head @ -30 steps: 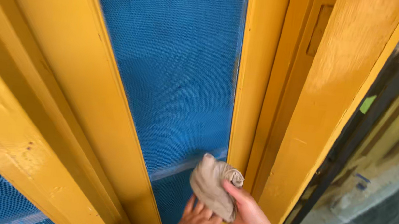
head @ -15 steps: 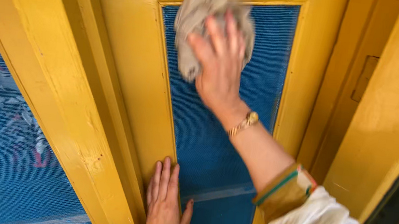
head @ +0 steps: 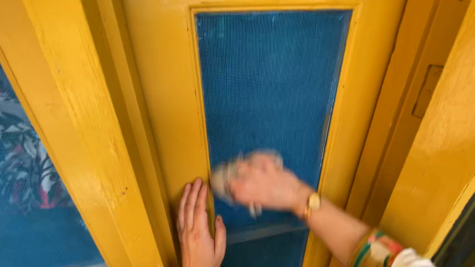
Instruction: The person wipes a yellow window frame and its screen with a cloth, moving the cloth along the wooden edges and across the mesh surface.
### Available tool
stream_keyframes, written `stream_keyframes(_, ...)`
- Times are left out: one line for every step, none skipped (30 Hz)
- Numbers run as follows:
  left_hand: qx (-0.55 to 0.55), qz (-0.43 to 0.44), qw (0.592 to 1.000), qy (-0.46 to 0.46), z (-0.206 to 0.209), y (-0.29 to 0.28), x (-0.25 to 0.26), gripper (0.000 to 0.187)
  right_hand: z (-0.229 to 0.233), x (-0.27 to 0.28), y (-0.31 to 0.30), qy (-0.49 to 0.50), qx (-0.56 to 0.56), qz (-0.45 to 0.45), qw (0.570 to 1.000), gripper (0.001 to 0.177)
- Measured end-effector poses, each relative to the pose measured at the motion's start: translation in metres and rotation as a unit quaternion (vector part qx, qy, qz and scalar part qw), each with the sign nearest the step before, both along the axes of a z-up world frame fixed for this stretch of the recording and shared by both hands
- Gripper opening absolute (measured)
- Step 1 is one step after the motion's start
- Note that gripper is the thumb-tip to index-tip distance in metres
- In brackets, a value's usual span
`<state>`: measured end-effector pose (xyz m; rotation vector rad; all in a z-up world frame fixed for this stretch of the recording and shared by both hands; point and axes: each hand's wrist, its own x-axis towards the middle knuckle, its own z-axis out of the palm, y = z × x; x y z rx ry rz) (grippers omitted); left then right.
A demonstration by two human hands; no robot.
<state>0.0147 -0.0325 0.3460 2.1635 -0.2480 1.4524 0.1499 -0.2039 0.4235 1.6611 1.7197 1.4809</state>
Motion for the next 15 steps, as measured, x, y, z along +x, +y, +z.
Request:
stream_keyframes(0.006, 0.009, 1.000, 0.009, -0.001, 0.000, 0.000, 0.069, 0.041, 0.003, 0.012, -0.062, 0.106, -0.046, 0.991, 0.005)
stream_keyframes(0.012, 0.018, 1.000, 0.018, -0.002, 0.000, 0.002, 0.070, 0.091, 0.011, 0.012, 0.024, 0.169, 0.026, 0.985, 0.001)
stream_keyframes(0.014, 0.013, 1.000, 0.016, -0.005, 0.002, 0.003, 0.071, 0.133, 0.014, 0.017, 0.090, 0.243, -0.001, 0.966, 0.004)
stream_keyframes(0.015, 0.008, 1.000, 0.015, -0.008, 0.002, 0.004, 0.073, 0.156, 0.010, 0.026, -0.007, 0.372, 0.071, 0.926, 0.020)
stream_keyframes(0.016, 0.001, 1.000, 0.011, -0.010, 0.003, 0.007, 0.074, 0.176, 0.006, 0.041, 0.030, 0.422, 0.088, 0.902, 0.027)
stream_keyframes(0.020, 0.011, 1.000, 0.014, -0.011, 0.004, 0.009, 0.075, 0.189, 0.002, 0.059, 0.067, 0.470, 0.105, 0.874, 0.037)
stream_keyframes(0.026, 0.020, 0.999, 0.017, -0.013, 0.004, 0.011, 0.075, 0.190, -0.006, 0.077, 0.074, 0.437, 0.128, 0.887, 0.046)
stream_keyframes(0.031, 0.029, 0.999, 0.020, -0.015, 0.005, 0.012, 0.075, 0.186, -0.015, 0.093, 0.081, 0.402, 0.152, 0.899, 0.056)
stream_keyframes(0.037, 0.036, 0.999, 0.008, -0.015, 0.005, 0.015, 0.075, 0.177, -0.026, 0.108, 0.091, 0.356, 0.170, 0.915, 0.052)
stream_keyframes(0.042, 0.043, 0.998, -0.003, -0.015, 0.007, 0.017, 0.074, 0.170, -0.033, 0.115, 0.101, 0.307, 0.186, 0.928, 0.049)
stream_keyframes(0.048, 0.049, 0.998, -0.008, -0.017, 0.007, 0.015, 0.074, 0.170, -0.031, 0.108, 0.082, 0.292, 0.166, 0.938, 0.045)
stream_keyframes(0.045, 0.054, 0.998, 0.001, -0.020, 0.006, 0.013, 0.075, 0.173, -0.025, 0.100, 0.063, 0.276, 0.145, 0.948, 0.043)
stream_keyframes(0.044, 0.056, 0.997, 0.005, -0.020, 0.006, 0.015, 0.077, 0.179, -0.016, 0.091, 0.040, 0.260, 0.123, 0.957, 0.042)
stream_keyframes(0.042, 0.059, 0.997, 0.009, -0.020, 0.007, 0.016, 0.078, 0.182, -0.005, 0.077, 0.032, 0.275, 0.099, 0.956, 0.041)
stream_keyframes(0.047, 0.063, 0.997, 0.010, -0.020, 0.006, 0.017, 0.078, 0.184, 0.006, 0.058, 0.025, 0.289, 0.074, 0.954, 0.041)
